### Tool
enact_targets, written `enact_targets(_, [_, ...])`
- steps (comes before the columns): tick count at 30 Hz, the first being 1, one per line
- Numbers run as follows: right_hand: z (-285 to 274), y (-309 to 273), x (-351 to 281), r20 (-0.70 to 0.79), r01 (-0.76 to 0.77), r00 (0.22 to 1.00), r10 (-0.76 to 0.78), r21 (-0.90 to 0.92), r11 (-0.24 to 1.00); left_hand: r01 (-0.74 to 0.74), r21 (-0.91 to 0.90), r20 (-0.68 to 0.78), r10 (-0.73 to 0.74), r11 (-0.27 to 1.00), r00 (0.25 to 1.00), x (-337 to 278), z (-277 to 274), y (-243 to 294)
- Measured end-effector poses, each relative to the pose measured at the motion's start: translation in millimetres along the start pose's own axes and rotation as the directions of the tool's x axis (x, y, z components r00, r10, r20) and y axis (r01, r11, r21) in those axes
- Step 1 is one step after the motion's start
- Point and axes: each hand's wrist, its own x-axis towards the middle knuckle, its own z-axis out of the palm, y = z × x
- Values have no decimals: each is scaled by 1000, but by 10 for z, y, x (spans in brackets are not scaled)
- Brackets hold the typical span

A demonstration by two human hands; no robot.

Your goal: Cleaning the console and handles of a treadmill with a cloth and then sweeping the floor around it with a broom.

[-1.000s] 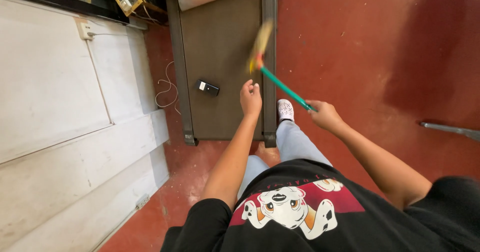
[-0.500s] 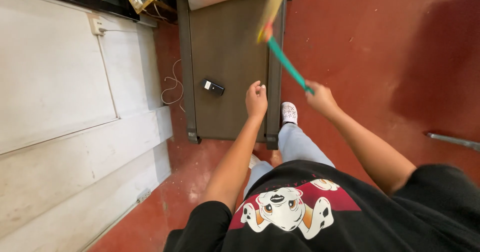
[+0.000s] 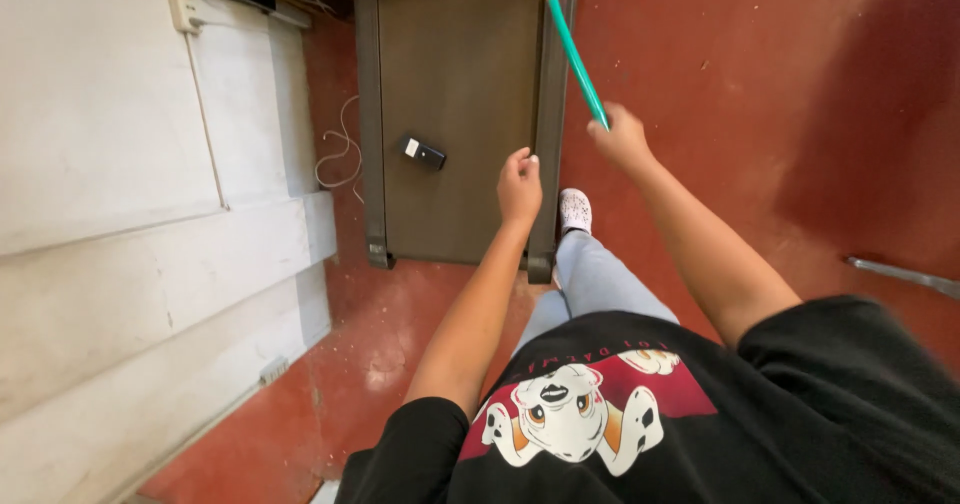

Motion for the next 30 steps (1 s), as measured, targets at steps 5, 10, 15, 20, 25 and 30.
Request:
enact_targets(5, [-357,-198,-1253,559,-554,694,454,12,832,37,-18,-64,-38,999,997,-463,-225,-260])
enact_targets(10, [-850,-375,-2080,701,-549,556,446,-93,831,104,-20,-57,-105,994,993,-877,-88,-538])
enact_targets(15, [-705,10,-1613,780,-494,468,415,-159,855,6,35,-6,-5,999,1000,-966,217,-415])
enact_targets(20, [-551,958,263,586,6,780,220,-359,933,48,83,32,-51,995,998,-417,577,82])
enact_targets(25, [-1316,121,1297,476,-205,828,297,-236,950,127,41,11,-128,991,992,331,1083,696])
enact_targets(30, [-1507,627,1430,492,198,860,-133,-83,977,139,-7,-16,-139,990,990,998,1558,1259])
